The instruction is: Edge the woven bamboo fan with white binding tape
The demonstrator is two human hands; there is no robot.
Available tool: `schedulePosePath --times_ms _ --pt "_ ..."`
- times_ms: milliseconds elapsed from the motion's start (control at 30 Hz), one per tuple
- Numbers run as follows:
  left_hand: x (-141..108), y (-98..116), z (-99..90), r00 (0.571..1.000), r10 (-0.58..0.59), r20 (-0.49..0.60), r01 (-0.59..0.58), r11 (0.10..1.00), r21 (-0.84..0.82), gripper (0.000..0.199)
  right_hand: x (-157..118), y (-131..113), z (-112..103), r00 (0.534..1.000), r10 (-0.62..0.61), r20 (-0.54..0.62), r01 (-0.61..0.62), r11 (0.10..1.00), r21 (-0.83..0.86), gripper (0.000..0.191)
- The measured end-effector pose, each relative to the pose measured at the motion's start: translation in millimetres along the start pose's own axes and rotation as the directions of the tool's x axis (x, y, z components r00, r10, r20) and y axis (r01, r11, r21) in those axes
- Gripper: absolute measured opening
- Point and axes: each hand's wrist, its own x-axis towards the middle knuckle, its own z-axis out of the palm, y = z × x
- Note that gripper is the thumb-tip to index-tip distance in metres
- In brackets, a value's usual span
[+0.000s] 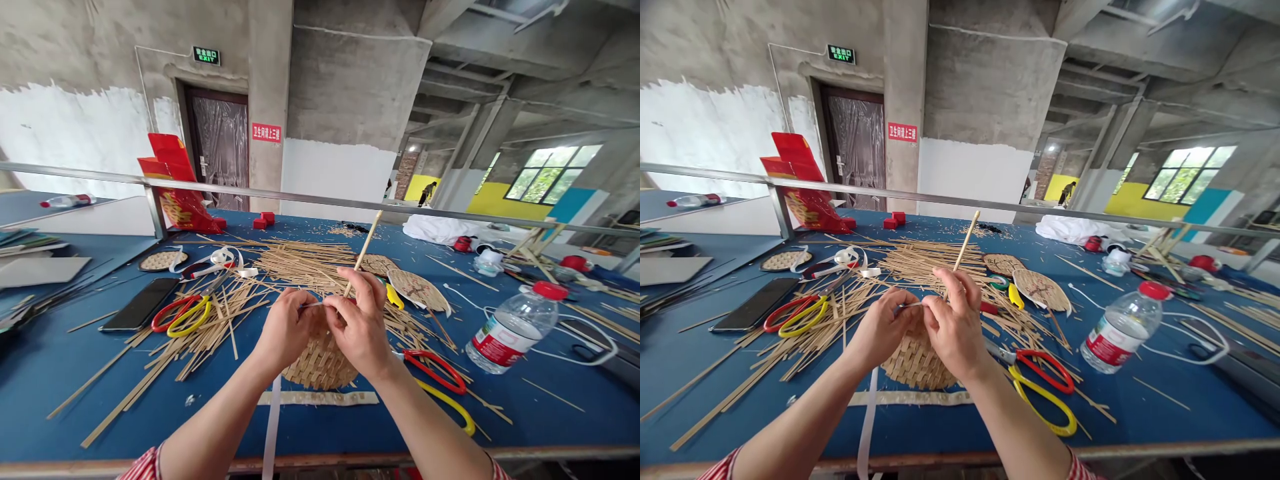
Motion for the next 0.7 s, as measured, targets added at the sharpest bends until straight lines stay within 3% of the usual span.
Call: schedulePosePath --times_ms 333,467,533,600,633,700 --pt "1 -2 4.0 0.998 0.063 -0.025 -0.061 0.996 0.068 0.016 -6 9 12 0.999 -0.054 -0.001 0.054 0.998 0.008 0.009" --pt "1 -3 2.1 0.998 0.060 -0.021 -0.059 0.998 0.036 0.016 -5 10 5 0.999 -0.042 -0.009 0.042 0.996 0.081 0.010" --pt "0 -4 0.8 0.998 0.052 -0.022 -0.052 0.998 0.018 0.016 -2 14 -3 0.995 0.087 -0.041 -0.078 0.978 0.191 0.014" --pt "-1 -4 0.1 0.999 0.047 -0.025 -0.047 0.999 0.011 0.015 3 18 -13 0.952 0.304 0.026 -0.295 0.895 0.336 0.019" --pt "-1 -4 0.1 0.998 0.050 -0.024 -0.050 0.999 0.011 0.015 6 21 -16 0.919 0.367 0.147 -0.395 0.831 0.392 0.019" --pt "-2 -2 0.8 0.998 0.061 -0.019 -0.061 0.998 0.015 0.014 12 23 -22 0.812 0.377 0.446 -0.563 0.708 0.426 0.021"
